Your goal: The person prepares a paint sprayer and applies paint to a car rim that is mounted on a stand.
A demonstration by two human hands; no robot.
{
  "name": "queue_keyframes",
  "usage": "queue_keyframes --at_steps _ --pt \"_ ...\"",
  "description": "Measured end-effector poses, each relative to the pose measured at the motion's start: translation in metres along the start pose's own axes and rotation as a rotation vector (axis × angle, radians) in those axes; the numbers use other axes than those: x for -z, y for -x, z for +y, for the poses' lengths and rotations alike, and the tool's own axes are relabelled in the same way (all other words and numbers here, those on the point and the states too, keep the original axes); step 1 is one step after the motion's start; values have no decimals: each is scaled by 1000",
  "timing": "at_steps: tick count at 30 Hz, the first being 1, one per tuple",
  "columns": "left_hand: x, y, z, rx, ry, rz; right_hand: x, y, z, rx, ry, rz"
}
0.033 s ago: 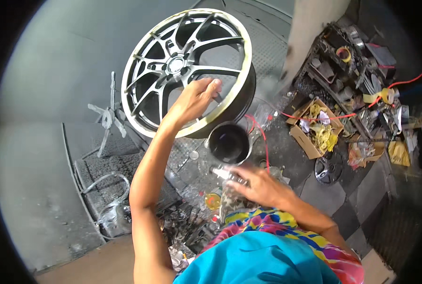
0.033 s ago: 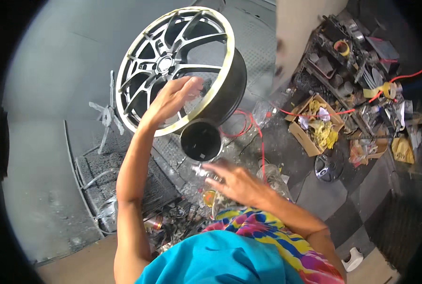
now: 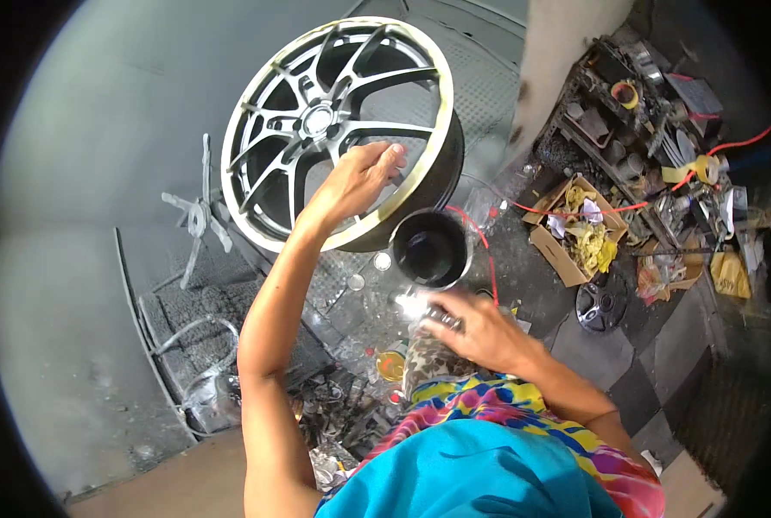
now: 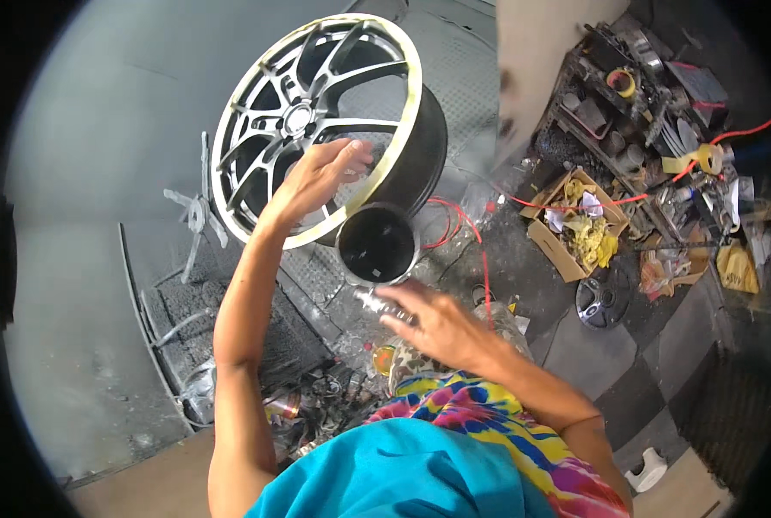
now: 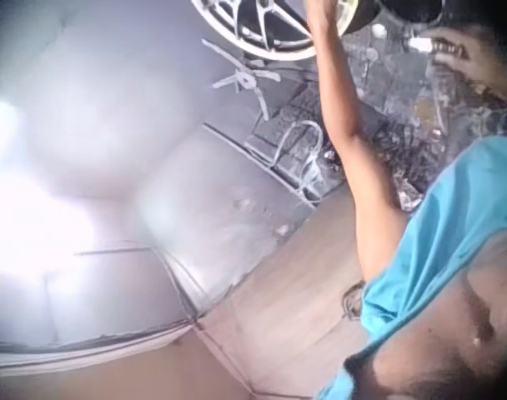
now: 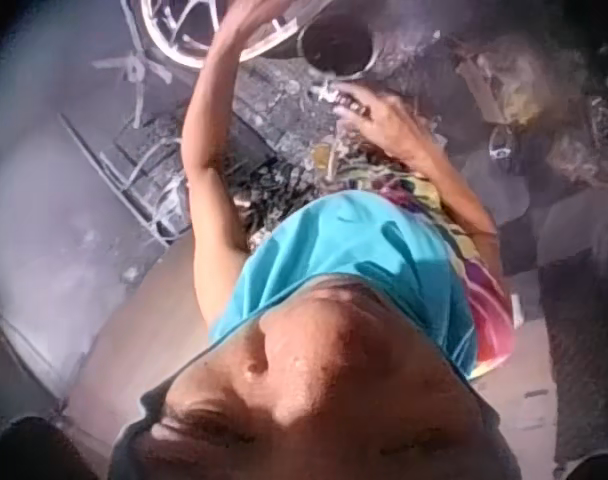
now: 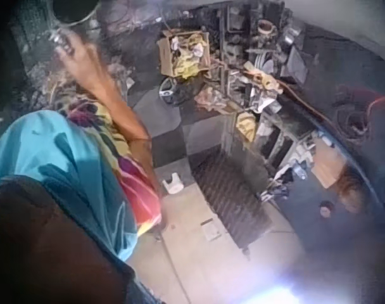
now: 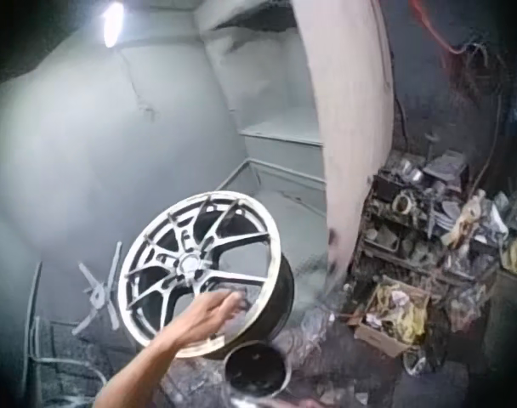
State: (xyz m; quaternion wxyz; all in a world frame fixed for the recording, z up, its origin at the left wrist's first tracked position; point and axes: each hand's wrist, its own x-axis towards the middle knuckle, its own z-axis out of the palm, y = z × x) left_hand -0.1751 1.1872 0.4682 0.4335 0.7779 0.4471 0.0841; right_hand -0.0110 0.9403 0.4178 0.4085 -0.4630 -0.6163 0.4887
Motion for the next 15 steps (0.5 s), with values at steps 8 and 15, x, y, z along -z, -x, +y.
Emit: queue_keyframes --at_steps 8,15 --pt "-13 -42 13 -50 -110 -78 88 -11 -11 -128 53 453" --pt "-15 -27 47 -186 -185 -64 105 -38 -6 -137 46 663"
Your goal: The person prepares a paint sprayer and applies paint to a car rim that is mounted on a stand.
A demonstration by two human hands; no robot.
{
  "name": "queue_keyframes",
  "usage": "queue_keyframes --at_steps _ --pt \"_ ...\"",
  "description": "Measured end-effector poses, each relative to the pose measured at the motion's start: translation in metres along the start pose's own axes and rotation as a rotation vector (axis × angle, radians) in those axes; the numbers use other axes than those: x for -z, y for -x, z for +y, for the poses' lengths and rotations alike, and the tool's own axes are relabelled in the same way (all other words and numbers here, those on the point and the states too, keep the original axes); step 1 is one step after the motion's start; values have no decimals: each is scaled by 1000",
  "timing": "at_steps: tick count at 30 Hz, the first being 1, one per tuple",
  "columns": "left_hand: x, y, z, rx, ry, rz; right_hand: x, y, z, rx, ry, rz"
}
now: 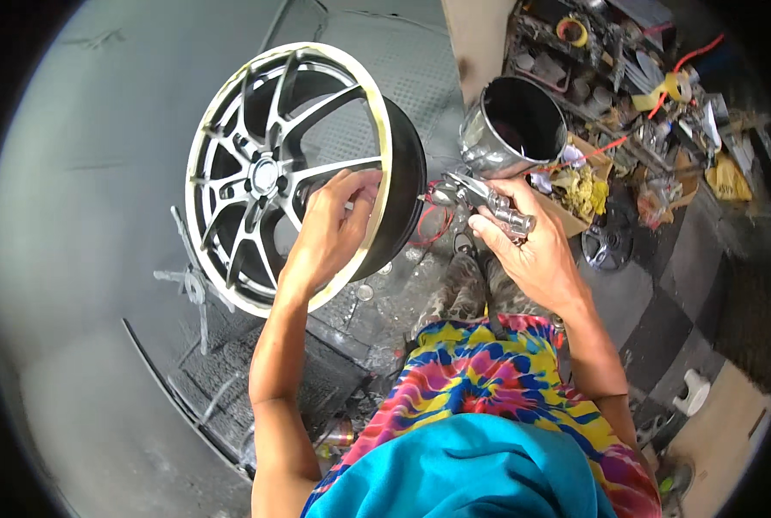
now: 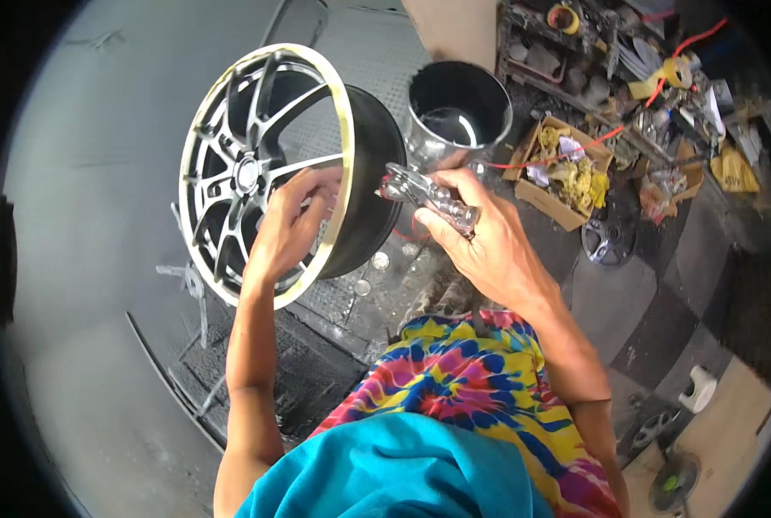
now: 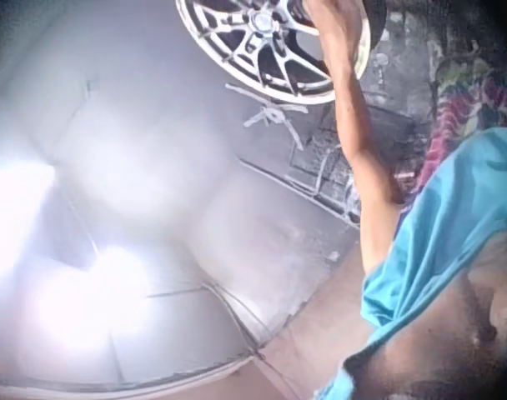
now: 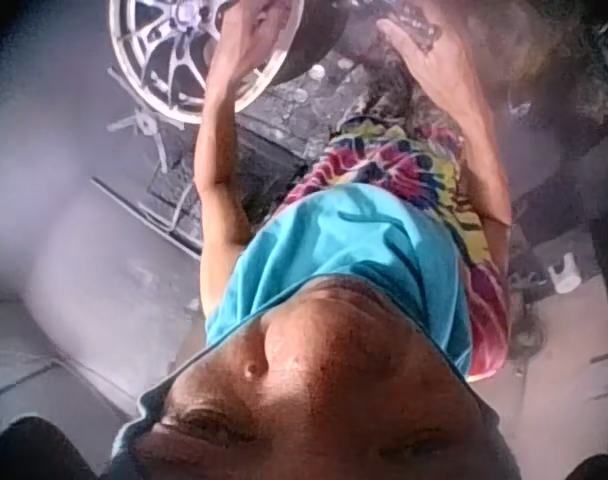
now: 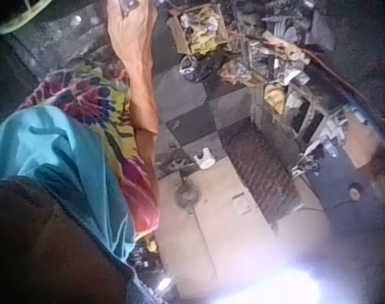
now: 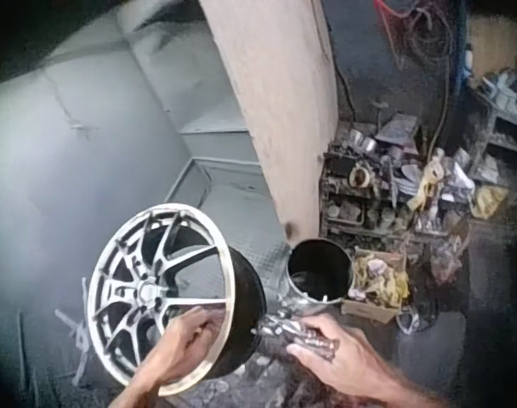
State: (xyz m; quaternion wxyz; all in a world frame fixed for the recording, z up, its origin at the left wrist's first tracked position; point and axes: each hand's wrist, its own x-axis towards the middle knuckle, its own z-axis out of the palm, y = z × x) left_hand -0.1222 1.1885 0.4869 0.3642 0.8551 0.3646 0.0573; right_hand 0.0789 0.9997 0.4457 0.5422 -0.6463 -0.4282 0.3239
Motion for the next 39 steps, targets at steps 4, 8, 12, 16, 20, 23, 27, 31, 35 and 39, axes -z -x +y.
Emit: queue_keyframes --at_steps 4,8,12,16,20,23,27,31,35,39 --pt "-3 -12 -2 24 22 -28 -6 -7 10 -27 -47 52" --pt "-2 -31 13 56 -245 77 -9 -15 11 -93 -206 34" --pt "-2 -52 0 -190 -566 191 -6 -28 12 -74 -206 25" --pt "-5 -70 -5 -39 -450 78 3 -37 10 -77 -207 1" --pt "-11 -85 -4 242 -336 92 10 -46 10 -91 -222 -31" --pt "-14 -85 2 273 -390 89 13 -49 14 -40 -183 -23" --pt "-17 -74 -5 113 -370 180 17 -47 13 -29 -111 -2" --pt "-9 -59 -7 -9 -447 165 23 -41 13 -74 -116 0" --pt "-1 -42 -1 99 -488 -22 21 -29 25 -95 -72 79" --pt "-2 -23 6 167 -513 -37 20 -16 35 -98 6 151"
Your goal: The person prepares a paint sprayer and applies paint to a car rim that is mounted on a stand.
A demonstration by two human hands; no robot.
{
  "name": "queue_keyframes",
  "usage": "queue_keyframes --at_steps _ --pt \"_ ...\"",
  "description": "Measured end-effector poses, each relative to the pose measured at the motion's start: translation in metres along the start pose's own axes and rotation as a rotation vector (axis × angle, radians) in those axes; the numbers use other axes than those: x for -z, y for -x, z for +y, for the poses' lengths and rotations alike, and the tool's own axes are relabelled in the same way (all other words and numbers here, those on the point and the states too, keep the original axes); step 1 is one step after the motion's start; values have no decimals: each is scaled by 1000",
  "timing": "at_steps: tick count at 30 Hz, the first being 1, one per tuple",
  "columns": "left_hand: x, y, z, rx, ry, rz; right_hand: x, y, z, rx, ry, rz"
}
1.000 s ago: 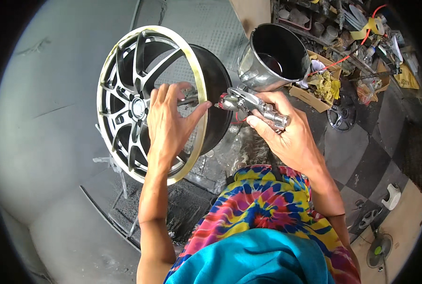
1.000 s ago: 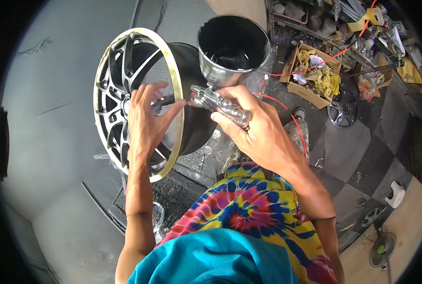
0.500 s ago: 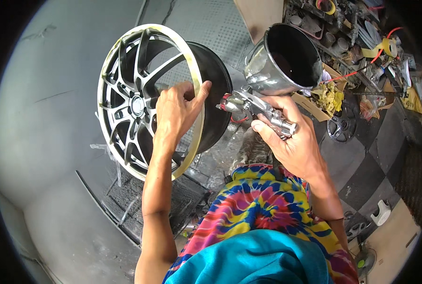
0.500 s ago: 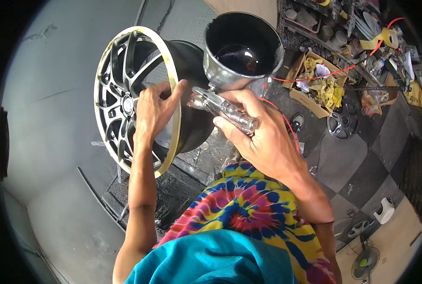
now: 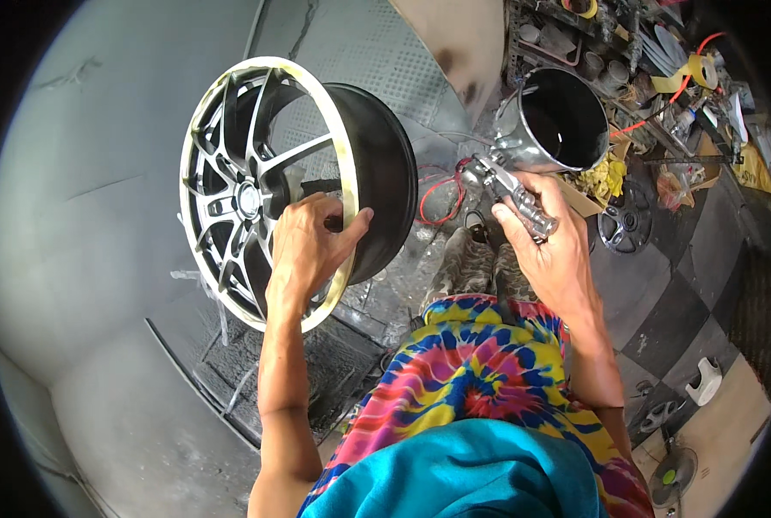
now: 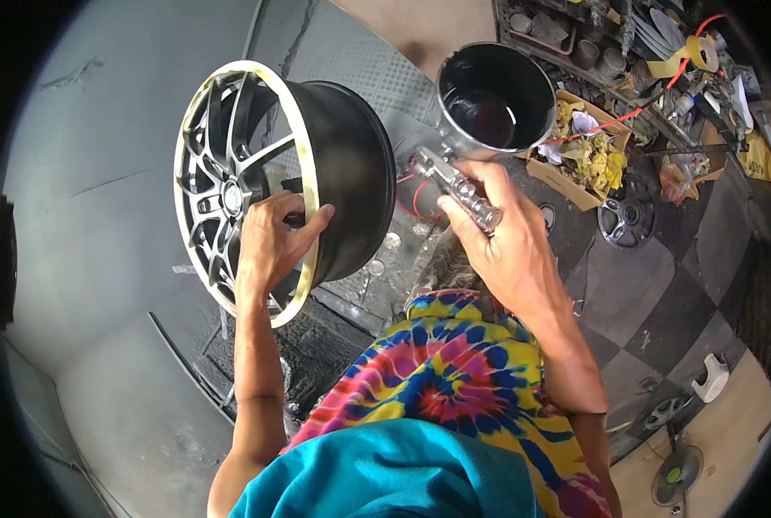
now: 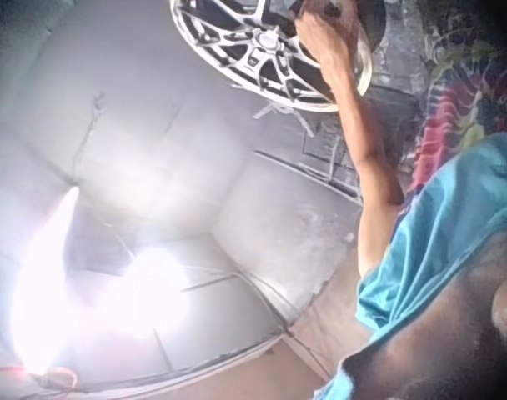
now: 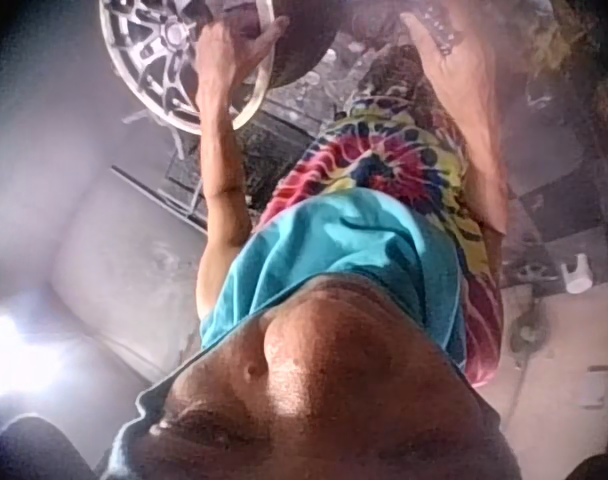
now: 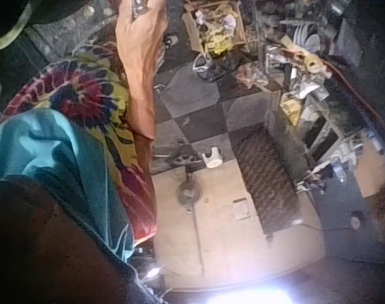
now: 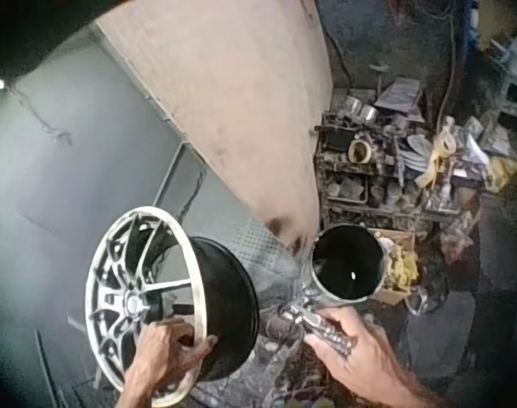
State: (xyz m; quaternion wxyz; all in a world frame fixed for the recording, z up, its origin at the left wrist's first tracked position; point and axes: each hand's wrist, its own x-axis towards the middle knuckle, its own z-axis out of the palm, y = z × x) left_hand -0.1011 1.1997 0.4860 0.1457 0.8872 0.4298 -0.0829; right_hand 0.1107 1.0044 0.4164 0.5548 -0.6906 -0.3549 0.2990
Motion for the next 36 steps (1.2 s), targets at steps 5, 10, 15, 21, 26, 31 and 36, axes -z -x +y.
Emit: queue_keyframes --at_steps 5,10,15,21,26,31,36 --pt "-10 18 -1 31 16 90 0 4 9 -36 83 85" --pt "-20 30 2 98 67 112 -7 6 17 -4 152 117" --pt "-23 29 5 137 145 114 -6 3 17 -20 165 154" --pt "-24 30 8 98 123 114 3 -7 24 -43 106 199" --pt "-24 34 13 112 168 118 13 -27 25 -13 -24 278" --pt "-20 35 20 144 186 90 25 -32 8 12 -58 337" --pt "-26 38 11 95 165 127 26 -27 0 4 -68 371"
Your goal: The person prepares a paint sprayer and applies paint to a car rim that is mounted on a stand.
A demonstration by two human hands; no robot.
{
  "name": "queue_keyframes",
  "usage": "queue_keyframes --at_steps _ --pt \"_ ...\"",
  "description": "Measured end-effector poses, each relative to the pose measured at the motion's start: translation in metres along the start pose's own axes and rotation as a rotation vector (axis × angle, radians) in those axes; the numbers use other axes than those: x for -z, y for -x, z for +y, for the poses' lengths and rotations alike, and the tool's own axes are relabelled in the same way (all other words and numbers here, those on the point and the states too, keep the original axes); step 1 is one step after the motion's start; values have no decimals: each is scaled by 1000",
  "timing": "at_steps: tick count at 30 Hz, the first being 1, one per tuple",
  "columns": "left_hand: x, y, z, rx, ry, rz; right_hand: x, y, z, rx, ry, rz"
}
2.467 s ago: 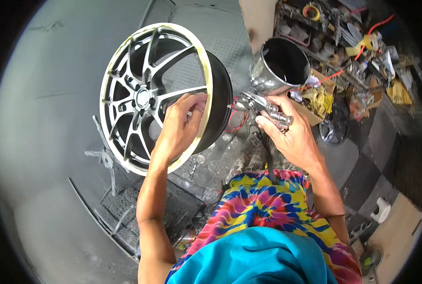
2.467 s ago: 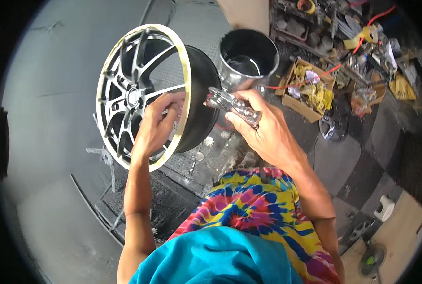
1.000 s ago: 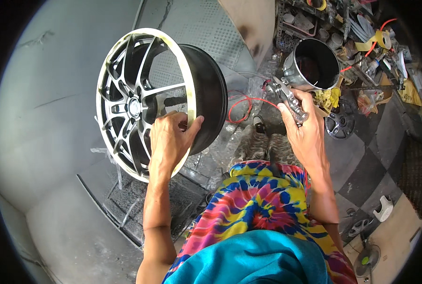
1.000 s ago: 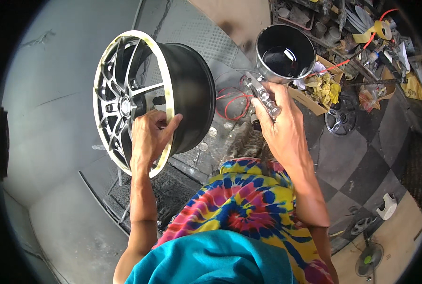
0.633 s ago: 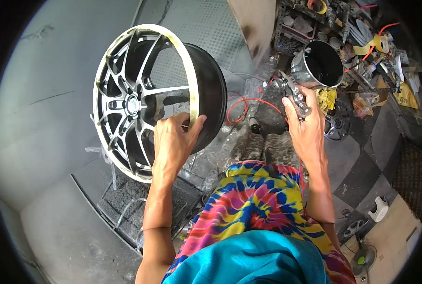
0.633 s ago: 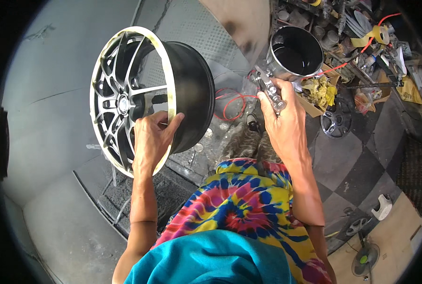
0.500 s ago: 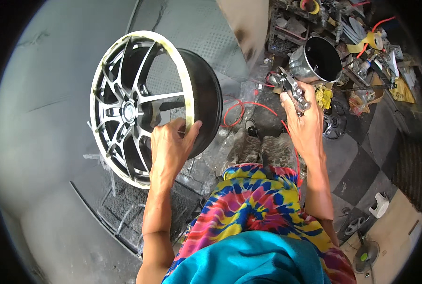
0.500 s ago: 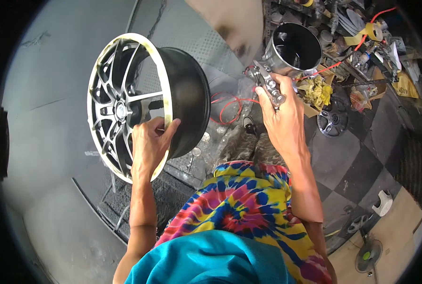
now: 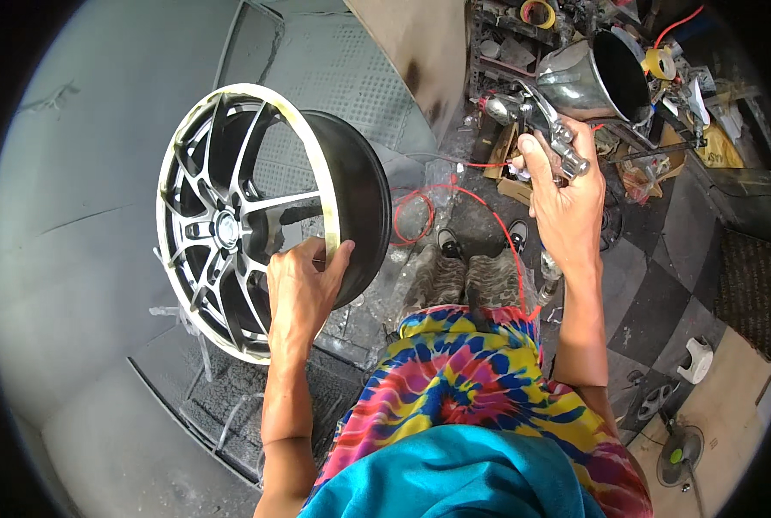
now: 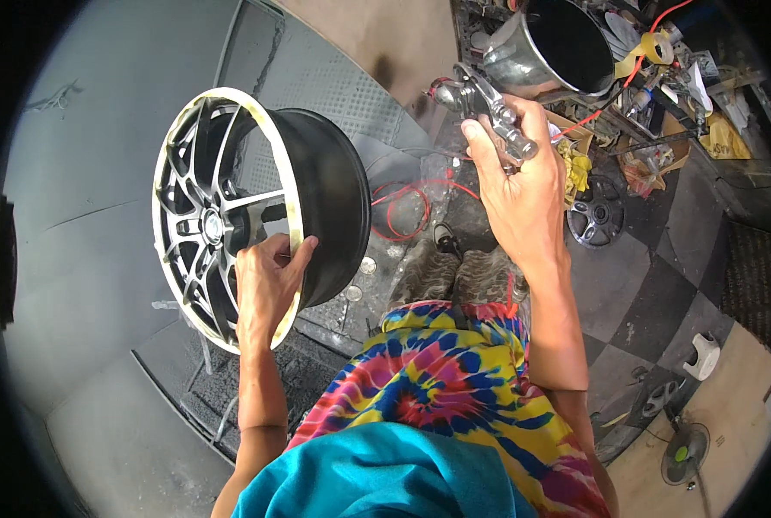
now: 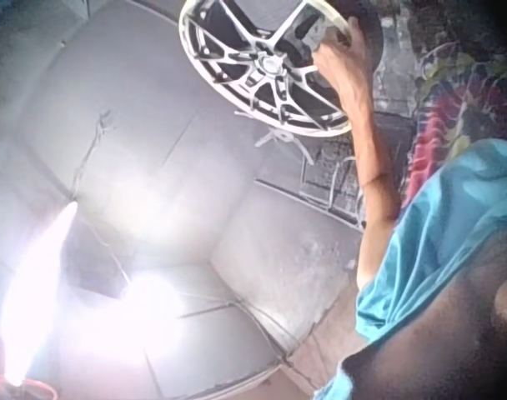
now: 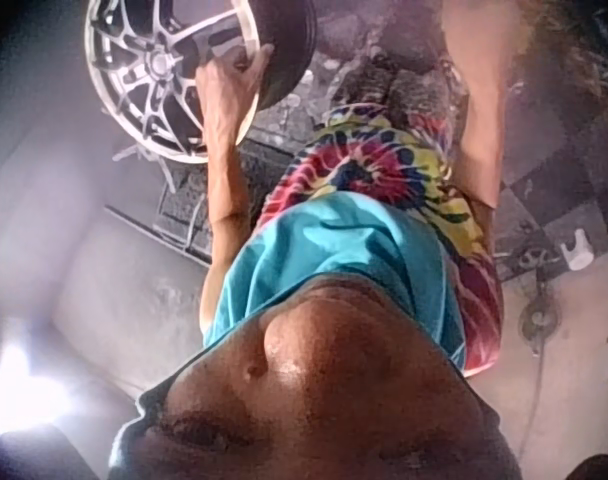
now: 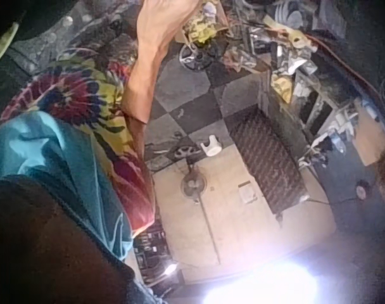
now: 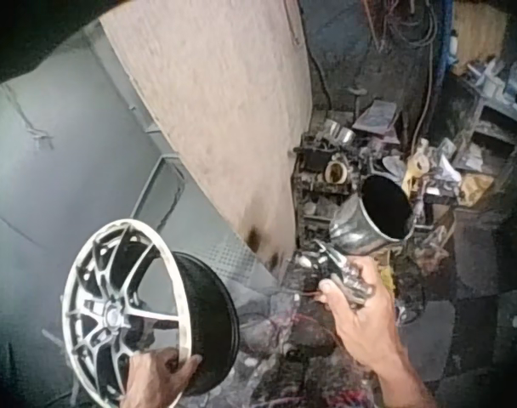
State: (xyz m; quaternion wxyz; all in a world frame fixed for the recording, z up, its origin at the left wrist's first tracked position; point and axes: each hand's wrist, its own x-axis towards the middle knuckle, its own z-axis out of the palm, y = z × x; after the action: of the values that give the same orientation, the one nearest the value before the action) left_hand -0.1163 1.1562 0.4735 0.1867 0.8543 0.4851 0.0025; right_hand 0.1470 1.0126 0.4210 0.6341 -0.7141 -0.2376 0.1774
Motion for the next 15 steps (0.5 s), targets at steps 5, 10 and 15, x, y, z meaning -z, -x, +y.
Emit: queue_keyframes --at_steps 5,10,15 --pt "2 2 2 16 52 2 3 7 -5 -43 8 -9" --pt "3 -6 -1 -95 156 110 0 21 -4 -75 28 -93" --pt "7 -17 -15 99 381 -3 -8 43 -13 -92 26 -226"
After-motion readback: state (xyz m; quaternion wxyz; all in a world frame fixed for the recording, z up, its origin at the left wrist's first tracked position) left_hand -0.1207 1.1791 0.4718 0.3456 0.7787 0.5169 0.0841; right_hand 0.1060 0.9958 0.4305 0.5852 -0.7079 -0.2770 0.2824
